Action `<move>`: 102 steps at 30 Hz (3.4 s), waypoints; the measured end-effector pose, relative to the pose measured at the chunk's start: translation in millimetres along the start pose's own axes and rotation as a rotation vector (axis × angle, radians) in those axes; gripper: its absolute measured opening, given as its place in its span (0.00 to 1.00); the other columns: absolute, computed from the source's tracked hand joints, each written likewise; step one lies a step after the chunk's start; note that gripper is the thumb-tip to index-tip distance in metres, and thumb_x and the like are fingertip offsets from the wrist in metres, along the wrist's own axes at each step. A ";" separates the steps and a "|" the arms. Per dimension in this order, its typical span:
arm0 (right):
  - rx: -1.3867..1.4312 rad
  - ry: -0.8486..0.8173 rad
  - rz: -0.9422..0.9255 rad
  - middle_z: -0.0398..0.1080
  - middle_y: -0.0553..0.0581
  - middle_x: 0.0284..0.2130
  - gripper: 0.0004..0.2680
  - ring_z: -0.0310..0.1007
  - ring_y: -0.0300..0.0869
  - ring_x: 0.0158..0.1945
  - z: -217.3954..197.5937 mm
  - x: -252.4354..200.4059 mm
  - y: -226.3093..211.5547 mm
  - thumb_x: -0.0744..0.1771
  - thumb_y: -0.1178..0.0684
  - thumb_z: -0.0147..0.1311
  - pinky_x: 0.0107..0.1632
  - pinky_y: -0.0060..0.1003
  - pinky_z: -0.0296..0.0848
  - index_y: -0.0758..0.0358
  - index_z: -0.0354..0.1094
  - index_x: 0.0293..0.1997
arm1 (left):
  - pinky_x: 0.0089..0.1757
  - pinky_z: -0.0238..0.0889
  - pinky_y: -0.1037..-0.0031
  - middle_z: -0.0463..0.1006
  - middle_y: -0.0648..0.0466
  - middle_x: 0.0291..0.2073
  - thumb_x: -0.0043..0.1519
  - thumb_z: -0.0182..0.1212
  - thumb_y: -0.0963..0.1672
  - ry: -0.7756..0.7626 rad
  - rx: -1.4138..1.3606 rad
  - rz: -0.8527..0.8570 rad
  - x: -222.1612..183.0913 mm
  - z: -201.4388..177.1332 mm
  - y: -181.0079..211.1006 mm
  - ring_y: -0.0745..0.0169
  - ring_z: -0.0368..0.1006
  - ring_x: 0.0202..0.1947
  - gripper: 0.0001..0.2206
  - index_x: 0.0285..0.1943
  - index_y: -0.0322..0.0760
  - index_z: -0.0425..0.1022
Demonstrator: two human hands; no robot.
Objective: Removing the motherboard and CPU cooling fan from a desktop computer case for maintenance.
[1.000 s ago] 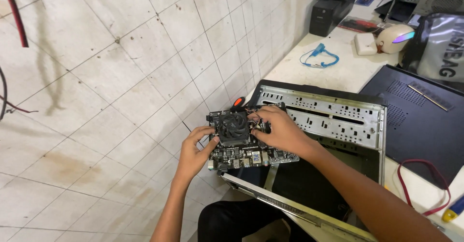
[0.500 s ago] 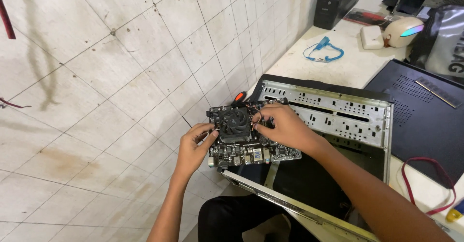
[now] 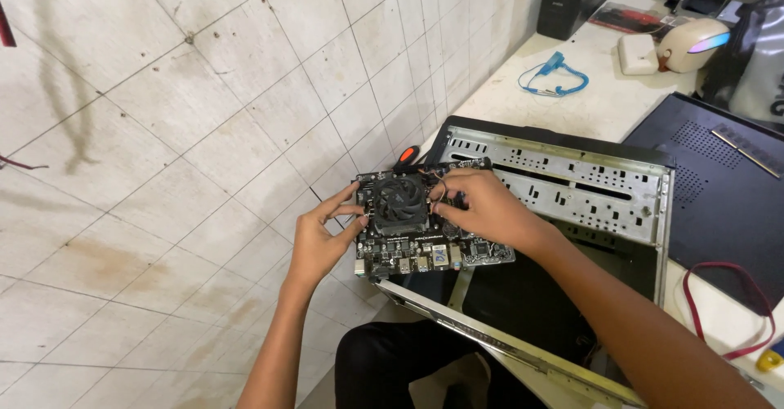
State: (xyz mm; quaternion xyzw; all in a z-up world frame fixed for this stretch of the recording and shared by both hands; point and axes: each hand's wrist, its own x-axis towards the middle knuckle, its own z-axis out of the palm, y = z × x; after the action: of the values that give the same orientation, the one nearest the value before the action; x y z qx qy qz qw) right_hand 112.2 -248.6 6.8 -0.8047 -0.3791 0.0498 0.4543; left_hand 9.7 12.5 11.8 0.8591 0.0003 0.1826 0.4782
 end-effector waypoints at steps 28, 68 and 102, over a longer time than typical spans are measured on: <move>-0.103 -0.108 0.056 0.77 0.67 0.38 0.08 0.77 0.53 0.44 -5.1 4.6 -13.4 0.67 0.60 0.55 0.42 0.43 0.77 0.71 0.74 0.49 | 0.61 0.59 0.42 0.82 0.44 0.40 0.61 0.62 0.36 -0.062 0.016 0.117 -11.1 4.4 11.6 0.37 0.75 0.55 0.25 0.69 0.29 0.65; 0.048 0.082 0.032 0.73 0.61 0.33 0.05 0.71 0.46 0.34 -6.2 2.6 1.4 0.65 0.59 0.59 0.36 0.42 0.72 0.68 0.79 0.39 | 0.55 0.69 0.55 0.85 0.45 0.39 0.58 0.70 0.38 0.081 -0.064 0.140 -8.7 19.0 -19.6 0.51 0.80 0.49 0.17 0.57 0.37 0.81; 0.071 -0.008 0.066 0.78 0.63 0.40 0.04 0.72 0.45 0.34 -10.8 12.2 4.7 0.64 0.60 0.60 0.30 0.38 0.71 0.68 0.80 0.36 | 0.51 0.70 0.57 0.86 0.46 0.39 0.58 0.71 0.37 0.204 -0.056 0.222 -10.5 32.7 -36.1 0.50 0.81 0.46 0.15 0.54 0.36 0.83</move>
State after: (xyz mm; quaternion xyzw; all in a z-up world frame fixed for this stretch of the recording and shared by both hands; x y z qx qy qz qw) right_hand 128.0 -249.5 12.7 -0.7999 -0.3522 0.0811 0.4791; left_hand 16.4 3.4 -36.7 0.8172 -0.0511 0.3204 0.4765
